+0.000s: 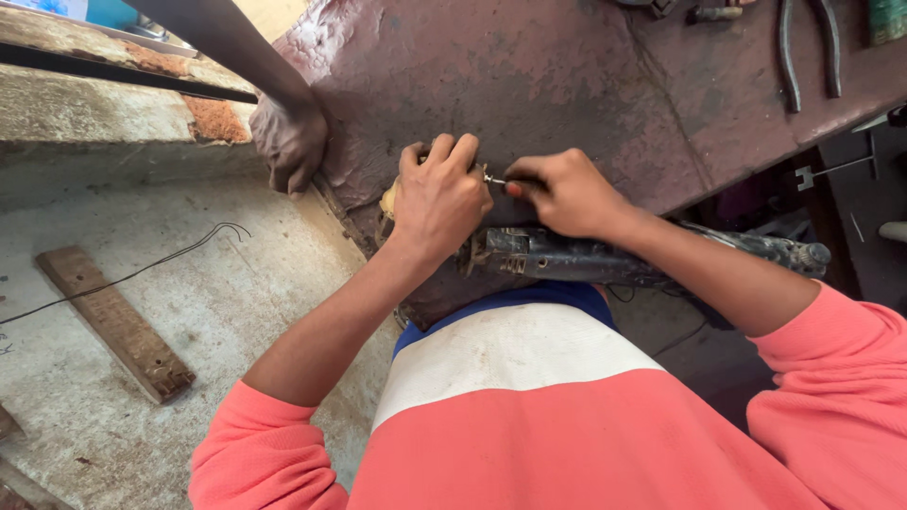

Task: The person uses a screwdriver to remove screws from a circular metal component and a motor housing. They separate the parts, wipe the motor housing with a cloth, and continue to unscrew and manipulate the components on a workbench.

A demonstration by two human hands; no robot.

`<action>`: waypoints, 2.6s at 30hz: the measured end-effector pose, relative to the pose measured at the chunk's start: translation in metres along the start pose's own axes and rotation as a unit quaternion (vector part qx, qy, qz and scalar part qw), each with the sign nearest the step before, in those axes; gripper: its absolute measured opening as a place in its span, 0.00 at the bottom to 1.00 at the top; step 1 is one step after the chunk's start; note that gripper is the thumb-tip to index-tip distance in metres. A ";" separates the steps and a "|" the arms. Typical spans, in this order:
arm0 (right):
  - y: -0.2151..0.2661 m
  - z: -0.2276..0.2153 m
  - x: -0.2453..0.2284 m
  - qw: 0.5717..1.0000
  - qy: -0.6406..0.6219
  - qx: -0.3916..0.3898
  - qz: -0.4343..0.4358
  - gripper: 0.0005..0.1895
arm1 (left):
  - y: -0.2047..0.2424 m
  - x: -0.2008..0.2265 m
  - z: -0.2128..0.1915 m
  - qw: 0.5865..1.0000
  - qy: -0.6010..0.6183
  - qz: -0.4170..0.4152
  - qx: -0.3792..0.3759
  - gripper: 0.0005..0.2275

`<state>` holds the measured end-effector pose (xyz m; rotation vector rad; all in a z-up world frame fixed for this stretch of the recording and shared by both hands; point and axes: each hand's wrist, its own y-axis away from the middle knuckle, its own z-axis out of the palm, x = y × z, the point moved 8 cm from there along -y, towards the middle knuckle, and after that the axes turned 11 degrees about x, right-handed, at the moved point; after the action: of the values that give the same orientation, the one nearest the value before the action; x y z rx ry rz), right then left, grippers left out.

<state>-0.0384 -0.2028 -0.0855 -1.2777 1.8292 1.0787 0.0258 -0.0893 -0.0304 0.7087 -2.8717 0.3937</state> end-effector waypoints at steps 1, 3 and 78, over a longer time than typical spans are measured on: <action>0.006 -0.006 -0.020 0.985 0.094 0.070 -0.129 0.08 | 0.000 0.000 0.000 1.000 -0.004 -0.002 -0.003 0.05; 0.017 -0.006 -0.040 0.939 0.186 0.128 -0.260 0.09 | -0.001 0.000 0.000 1.000 -0.003 -0.004 0.000 0.05; 0.015 -0.002 -0.035 0.950 0.145 0.119 -0.248 0.08 | -0.001 0.001 -0.014 1.000 0.015 -0.004 0.017 0.03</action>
<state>-0.0414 -0.1875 -0.0504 -1.6880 1.6395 0.4031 0.0264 -0.0867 -0.0169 0.7144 -2.8401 0.4487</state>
